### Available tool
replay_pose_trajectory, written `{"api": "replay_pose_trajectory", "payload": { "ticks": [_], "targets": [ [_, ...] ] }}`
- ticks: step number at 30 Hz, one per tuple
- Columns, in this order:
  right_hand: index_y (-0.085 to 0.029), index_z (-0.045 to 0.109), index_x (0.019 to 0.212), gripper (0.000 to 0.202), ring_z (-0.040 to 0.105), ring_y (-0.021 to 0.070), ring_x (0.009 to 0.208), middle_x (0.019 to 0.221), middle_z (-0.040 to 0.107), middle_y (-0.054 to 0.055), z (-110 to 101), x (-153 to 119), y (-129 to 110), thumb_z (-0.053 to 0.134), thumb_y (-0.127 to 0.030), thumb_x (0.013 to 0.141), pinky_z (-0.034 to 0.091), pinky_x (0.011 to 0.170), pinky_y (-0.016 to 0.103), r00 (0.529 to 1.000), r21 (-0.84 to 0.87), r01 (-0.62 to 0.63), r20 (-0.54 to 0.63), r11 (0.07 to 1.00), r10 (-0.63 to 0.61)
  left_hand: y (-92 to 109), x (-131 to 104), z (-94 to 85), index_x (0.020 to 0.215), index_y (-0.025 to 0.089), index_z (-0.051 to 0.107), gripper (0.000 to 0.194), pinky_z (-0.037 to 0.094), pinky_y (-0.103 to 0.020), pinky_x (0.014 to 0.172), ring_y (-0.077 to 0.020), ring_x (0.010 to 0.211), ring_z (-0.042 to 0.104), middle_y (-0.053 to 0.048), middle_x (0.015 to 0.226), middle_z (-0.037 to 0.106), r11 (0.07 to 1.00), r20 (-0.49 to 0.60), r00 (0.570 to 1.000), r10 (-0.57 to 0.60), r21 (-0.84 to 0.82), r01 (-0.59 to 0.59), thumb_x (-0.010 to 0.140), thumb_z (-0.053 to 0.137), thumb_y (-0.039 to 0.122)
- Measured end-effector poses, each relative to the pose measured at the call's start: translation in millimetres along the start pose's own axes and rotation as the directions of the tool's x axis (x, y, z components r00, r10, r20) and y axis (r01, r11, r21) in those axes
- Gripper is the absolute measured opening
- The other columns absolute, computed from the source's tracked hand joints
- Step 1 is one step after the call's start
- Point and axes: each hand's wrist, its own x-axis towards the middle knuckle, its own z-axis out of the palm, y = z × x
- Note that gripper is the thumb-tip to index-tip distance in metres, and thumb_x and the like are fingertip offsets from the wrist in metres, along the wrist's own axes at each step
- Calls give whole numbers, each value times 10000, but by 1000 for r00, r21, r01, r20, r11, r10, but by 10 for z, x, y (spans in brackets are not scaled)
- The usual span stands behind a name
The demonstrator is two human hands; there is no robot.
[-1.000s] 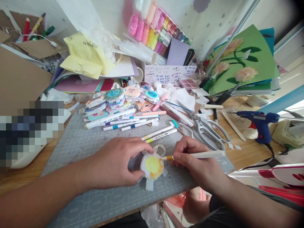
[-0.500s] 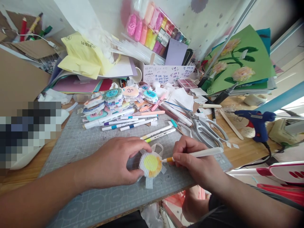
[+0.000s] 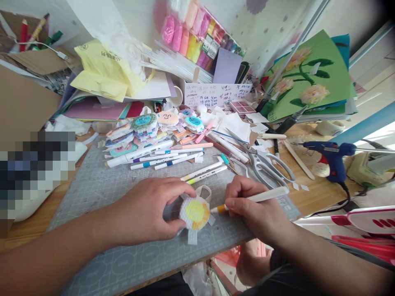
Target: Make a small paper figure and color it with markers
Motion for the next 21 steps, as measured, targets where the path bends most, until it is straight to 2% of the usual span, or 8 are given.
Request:
{"api": "replay_pose_trajectory", "payload": {
  "ticks": [2,5,9,12,15,19,21],
  "targets": [
    [-204,510,592,168,485,125,524,529,566,-27,-3,-5,-1,638,-231,697,351,513,253,1000,-11,8,-17,1000,-8,-7,1,4,1068,272,651,417,391,-263,627,-162,657,550,29,726,587,1000,-5,1000,2,-6,-2,651,657,249],
    [-202,505,566,169,453,115,496,495,532,-39,-11,-9,2,632,-211,677,327,488,245,1000,-3,-14,14,1000,14,-16,-2,11,1059,265,658,416,391,-273,632,-168,655,548,26,721,578,1000,-5,1000,1,-13,-1,644,656,240],
    [-199,514,585,161,488,120,523,522,566,-32,-8,-5,4,632,-215,694,353,515,247,1000,4,10,-24,1000,-10,-16,-4,15,1068,260,654,419,388,-281,629,-172,648,542,25,711,565,1000,-5,1000,-3,-17,2,649,651,238],
    [-199,509,568,164,452,109,491,498,539,-41,-1,-1,2,630,-200,680,332,492,243,1000,3,-8,6,1000,8,-10,-1,11,1064,265,654,416,387,-282,629,-172,646,541,27,702,557,1000,-2,1000,0,-22,0,648,655,240],
    [-202,514,592,157,493,124,522,512,550,-38,0,-5,3,628,-216,700,357,519,251,1000,20,4,-23,1000,-4,-4,3,3,1067,261,654,418,388,-288,634,-175,649,544,26,697,546,1000,3,1000,2,-20,-2,650,650,237],
    [-200,505,568,167,454,112,496,498,528,-44,-6,-17,11,624,-198,684,326,492,244,1000,-12,4,-3,1000,-4,0,0,0,1074,260,653,421,384,-291,633,-178,648,543,28,689,533,1000,13,1000,-14,-16,14,653,642,237],
    [-202,508,588,158,494,123,520,506,537,-45,-5,-18,13,621,-205,698,353,514,247,1000,3,9,-29,1000,-9,3,-1,3,1076,260,652,422,382,-291,633,-179,651,543,28,689,531,1000,18,1000,-17,-12,17,655,639,236]
  ]
}}
